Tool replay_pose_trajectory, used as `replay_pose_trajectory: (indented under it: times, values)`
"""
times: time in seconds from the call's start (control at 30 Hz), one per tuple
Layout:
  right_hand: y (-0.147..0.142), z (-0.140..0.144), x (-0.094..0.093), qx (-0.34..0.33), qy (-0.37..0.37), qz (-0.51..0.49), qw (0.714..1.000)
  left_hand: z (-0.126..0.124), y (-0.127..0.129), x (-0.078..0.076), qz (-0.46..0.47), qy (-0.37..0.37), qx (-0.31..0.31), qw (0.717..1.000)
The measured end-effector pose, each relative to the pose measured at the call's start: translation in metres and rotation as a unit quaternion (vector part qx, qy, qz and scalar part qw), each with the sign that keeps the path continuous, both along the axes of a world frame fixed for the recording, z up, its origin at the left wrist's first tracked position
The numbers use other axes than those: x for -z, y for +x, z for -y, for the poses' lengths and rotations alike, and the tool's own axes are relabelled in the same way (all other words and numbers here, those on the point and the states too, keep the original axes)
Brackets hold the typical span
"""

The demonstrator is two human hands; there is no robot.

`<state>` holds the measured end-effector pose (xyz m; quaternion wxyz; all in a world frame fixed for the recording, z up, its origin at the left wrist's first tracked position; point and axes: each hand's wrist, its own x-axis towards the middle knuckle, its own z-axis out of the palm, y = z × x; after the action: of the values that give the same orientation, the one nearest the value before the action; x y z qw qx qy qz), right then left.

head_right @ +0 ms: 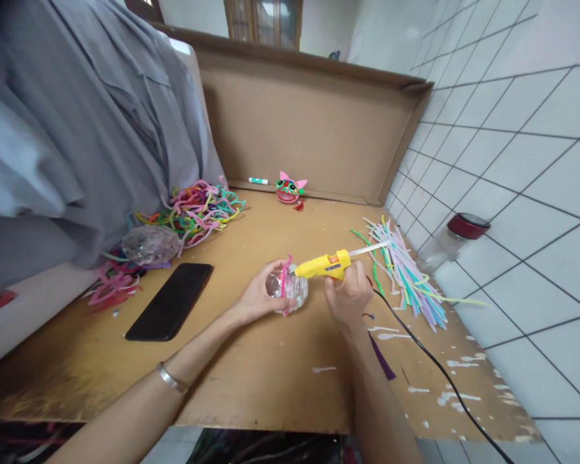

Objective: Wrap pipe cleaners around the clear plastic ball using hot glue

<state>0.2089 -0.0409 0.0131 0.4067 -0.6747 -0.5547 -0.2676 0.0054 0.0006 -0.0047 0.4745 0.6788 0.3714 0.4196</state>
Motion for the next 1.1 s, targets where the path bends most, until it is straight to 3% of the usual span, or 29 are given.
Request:
replay_pose_trajectory:
  times: [0.87,1.1]
  values:
    - [0.0008,-0.0003,-0.0003,0.012,0.005,0.0,1.0,0.0018,0.0012,-0.0048,-0.011,0.006,-0.003,1.0]
    - [0.0001,0.0013,-0.0008,-0.016,0.002,-0.019,1.0,0.0016,0.0013,-0.0034,-0.007,0.014,-0.006,1.0]
